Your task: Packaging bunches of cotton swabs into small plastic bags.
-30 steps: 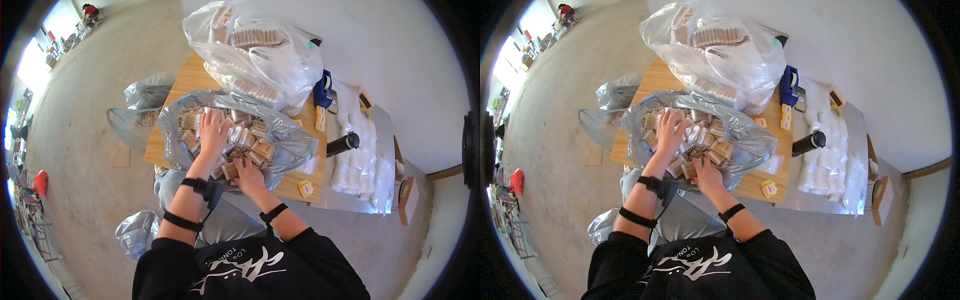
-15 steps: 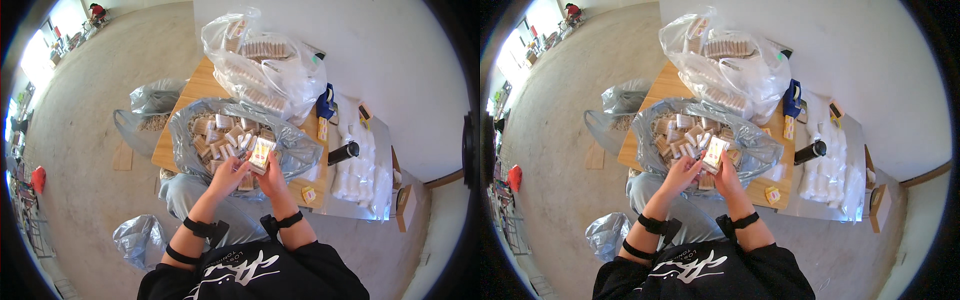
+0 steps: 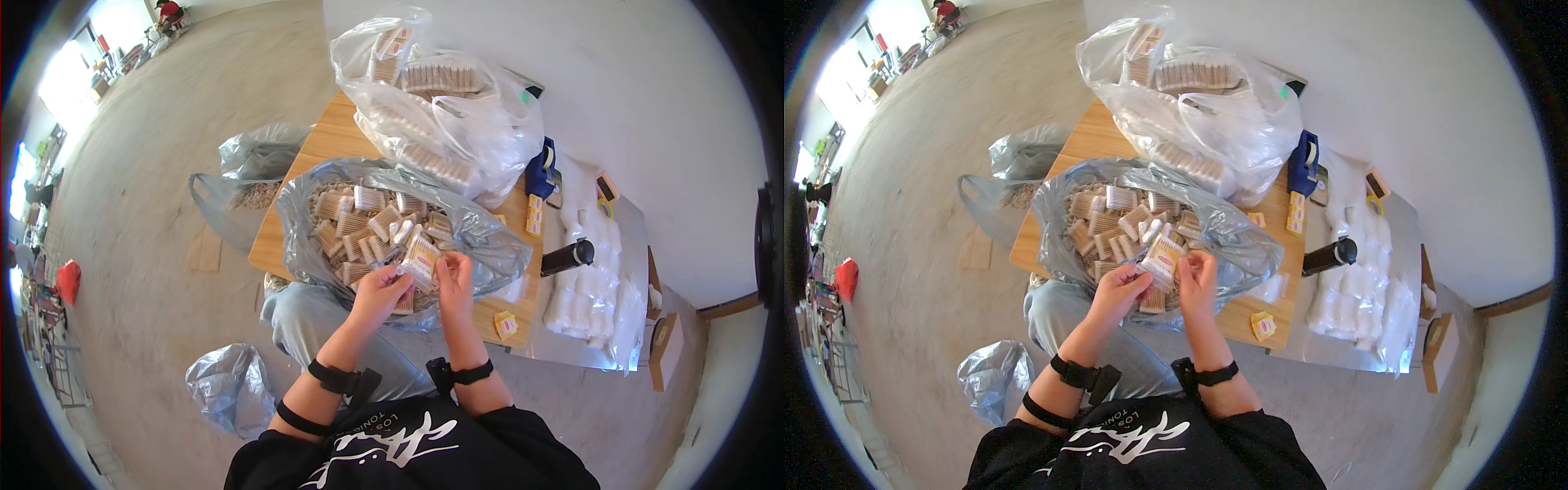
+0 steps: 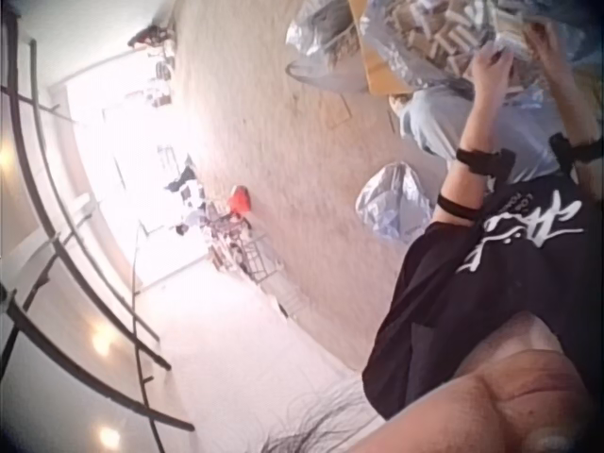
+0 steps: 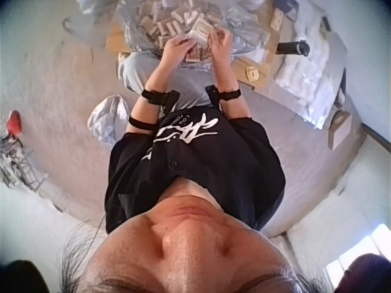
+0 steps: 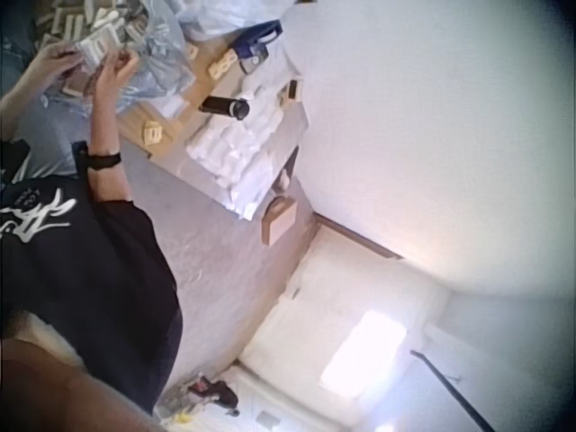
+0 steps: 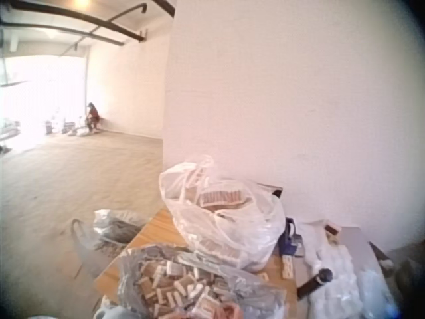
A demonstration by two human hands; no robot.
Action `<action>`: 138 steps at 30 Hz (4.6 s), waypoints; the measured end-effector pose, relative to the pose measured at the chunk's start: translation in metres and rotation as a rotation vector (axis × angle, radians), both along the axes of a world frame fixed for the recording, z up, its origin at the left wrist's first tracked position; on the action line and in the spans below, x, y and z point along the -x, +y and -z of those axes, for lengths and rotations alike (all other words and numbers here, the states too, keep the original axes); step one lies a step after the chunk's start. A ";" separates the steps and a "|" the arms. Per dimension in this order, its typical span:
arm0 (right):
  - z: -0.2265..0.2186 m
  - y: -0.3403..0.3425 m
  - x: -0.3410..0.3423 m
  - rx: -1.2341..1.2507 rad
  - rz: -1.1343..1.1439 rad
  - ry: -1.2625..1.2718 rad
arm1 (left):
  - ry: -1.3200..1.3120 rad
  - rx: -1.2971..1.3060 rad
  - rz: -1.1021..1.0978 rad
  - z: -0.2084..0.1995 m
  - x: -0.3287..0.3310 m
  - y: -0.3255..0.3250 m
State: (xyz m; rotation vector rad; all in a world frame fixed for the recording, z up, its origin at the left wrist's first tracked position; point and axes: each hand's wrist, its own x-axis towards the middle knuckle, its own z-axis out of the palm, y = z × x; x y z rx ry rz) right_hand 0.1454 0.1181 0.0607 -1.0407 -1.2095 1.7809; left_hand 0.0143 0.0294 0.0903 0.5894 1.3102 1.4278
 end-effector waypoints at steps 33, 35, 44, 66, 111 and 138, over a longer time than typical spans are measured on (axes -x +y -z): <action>-0.046 -0.009 0.011 -0.830 -0.139 -0.404 | 0.949 -0.129 0.103 -0.025 0.003 0.007; -0.045 -0.010 0.007 -0.795 -0.142 -0.415 | 0.963 -0.149 0.124 -0.022 0.006 0.004; -0.035 0.003 -0.007 -0.327 -0.013 -0.076 | 0.851 -0.150 -0.164 -0.030 0.020 0.007; -0.057 0.019 0.005 -0.855 -0.211 -0.251 | 1.000 -0.082 -0.101 -0.032 0.008 0.017; -0.021 -0.001 0.011 -0.138 0.029 0.012 | 1.034 -0.062 -0.349 -0.019 0.001 0.029; 0.043 0.006 0.006 0.217 0.105 0.077 | 1.058 0.058 -0.367 0.004 0.030 0.027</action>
